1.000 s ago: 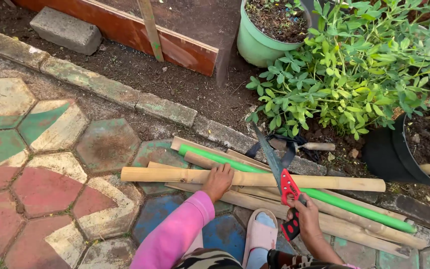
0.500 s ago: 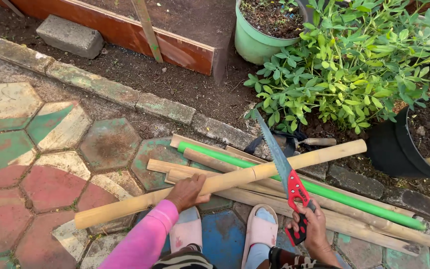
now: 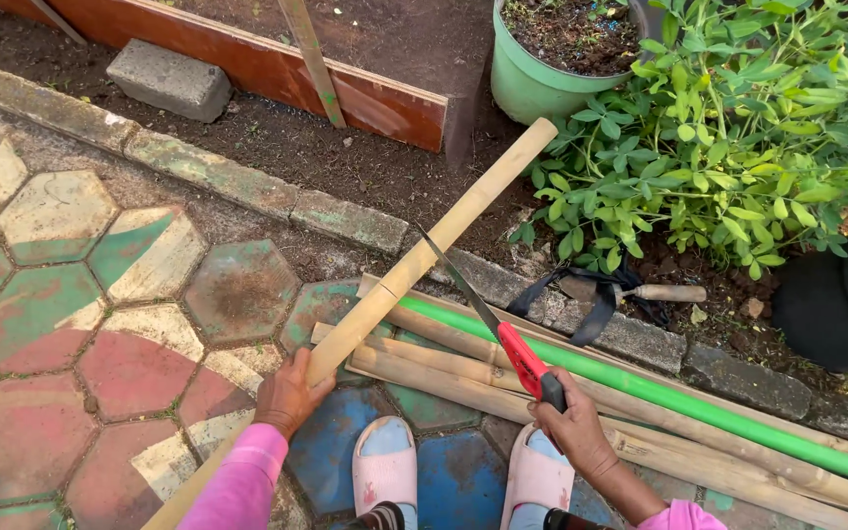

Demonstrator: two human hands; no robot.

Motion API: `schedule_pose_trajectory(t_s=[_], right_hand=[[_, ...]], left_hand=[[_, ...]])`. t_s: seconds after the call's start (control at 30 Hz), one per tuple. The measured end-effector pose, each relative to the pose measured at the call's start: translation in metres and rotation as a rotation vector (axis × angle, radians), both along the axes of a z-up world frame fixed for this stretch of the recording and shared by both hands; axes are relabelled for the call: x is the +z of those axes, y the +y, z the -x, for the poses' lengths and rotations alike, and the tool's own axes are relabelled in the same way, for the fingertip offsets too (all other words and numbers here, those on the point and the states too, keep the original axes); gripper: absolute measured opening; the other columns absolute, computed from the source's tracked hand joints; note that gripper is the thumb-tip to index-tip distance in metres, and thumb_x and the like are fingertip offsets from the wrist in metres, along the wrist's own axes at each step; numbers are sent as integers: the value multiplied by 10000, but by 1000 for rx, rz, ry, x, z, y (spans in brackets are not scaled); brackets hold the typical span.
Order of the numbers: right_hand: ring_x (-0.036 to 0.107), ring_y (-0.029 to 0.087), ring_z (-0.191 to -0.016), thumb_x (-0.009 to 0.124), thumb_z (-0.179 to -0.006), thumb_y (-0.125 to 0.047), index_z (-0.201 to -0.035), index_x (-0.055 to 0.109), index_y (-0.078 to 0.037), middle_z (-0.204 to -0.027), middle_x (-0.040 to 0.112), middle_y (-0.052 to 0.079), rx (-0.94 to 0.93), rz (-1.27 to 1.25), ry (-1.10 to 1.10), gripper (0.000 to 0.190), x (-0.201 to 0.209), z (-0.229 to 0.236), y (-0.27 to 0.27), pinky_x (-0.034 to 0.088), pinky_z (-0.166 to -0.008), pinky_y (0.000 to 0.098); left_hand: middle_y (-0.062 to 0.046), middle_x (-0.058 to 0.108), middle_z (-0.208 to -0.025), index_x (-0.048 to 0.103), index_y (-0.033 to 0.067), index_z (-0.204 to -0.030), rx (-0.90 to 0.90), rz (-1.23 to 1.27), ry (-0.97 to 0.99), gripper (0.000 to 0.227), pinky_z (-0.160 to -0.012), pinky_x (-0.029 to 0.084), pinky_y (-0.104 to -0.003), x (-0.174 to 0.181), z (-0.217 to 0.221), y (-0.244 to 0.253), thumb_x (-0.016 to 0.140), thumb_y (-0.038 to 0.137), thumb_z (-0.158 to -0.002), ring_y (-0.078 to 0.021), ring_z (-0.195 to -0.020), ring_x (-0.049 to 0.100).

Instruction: Cutting bamboo poles to a specific length using a small hand saw.

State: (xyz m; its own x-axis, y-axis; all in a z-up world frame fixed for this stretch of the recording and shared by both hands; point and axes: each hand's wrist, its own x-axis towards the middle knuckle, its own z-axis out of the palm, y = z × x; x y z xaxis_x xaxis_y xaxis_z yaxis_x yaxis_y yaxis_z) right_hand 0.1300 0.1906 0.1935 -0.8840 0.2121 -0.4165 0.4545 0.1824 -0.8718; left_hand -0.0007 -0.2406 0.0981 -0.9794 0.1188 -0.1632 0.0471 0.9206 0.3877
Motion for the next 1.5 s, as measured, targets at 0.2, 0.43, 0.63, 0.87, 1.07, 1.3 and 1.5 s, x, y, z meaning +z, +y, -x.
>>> schedule_pose_trajectory(t_s=[0.2, 0.43, 0.63, 0.87, 1.07, 1.3, 1.5], right_hand=[[584, 126, -527, 664, -852, -94, -1221, 539, -67, -668, 565, 37, -44, 154, -6, 390, -20, 24, -3, 530, -559, 326], [603, 151, -558, 677, -909, -225, -1205, 549, -79, -677, 579, 56, 127, -162, 86, 354, -39, 52, -12, 516, -544, 337], [581, 157, -512, 697, -889, -244, -1181, 562, -87, -602, 554, 75, 73, -276, 117, 357, -37, 62, -9, 507, -500, 351], [529, 160, -476, 697, -891, -238, -1173, 581, -75, -585, 529, 69, 5, -257, 21, 346, -41, 68, 9, 475, -463, 363], [620, 168, -489, 703, -884, -280, -1203, 557, -74, -609, 606, 78, -3, -278, 2, 408, -43, 73, 9, 518, -474, 350], [631, 224, -502, 718, -873, -306, -1205, 582, -106, -580, 634, 123, 84, -464, 26, 410, -53, 55, 28, 514, -541, 396], [669, 264, -552, 683, -899, -343, -1185, 579, -113, -596, 644, 143, 155, -504, 29, 382, -30, 82, 27, 511, -556, 413]], left_hand=[[-174, 708, -1070, 551, 127, -1131, -22, 65, -38, 559, -786, 578, -553, -14, 35, 15, 737, 545, -809, -442, -928, 706], [-178, 662, -1104, 585, 95, -1138, -94, 17, 113, 526, -815, 561, -535, -17, 71, 48, 739, 501, -842, -417, -995, 677], [-173, 627, -1129, 571, 69, -1207, -164, 39, 125, 527, -889, 526, -510, -1, 101, 88, 714, 466, -892, -393, -1048, 641], [-157, 596, -1162, 543, 39, -1296, -189, 37, 214, 652, -914, 510, -490, -37, 115, 102, 719, 482, -851, -363, -1090, 605], [-131, 596, -1112, 562, 52, -1235, -233, 149, 186, 610, -962, 482, -504, -33, 125, 102, 644, 562, -909, -333, -1097, 595], [-136, 618, -1065, 563, 51, -1135, -221, 280, 153, 650, -914, 526, -489, -33, 134, 103, 534, 667, -930, -338, -1074, 610], [-195, 660, -1054, 539, 54, -1099, -260, 205, 83, 631, -797, 575, -520, -50, 146, 90, 489, 666, -957, -399, -996, 669]])
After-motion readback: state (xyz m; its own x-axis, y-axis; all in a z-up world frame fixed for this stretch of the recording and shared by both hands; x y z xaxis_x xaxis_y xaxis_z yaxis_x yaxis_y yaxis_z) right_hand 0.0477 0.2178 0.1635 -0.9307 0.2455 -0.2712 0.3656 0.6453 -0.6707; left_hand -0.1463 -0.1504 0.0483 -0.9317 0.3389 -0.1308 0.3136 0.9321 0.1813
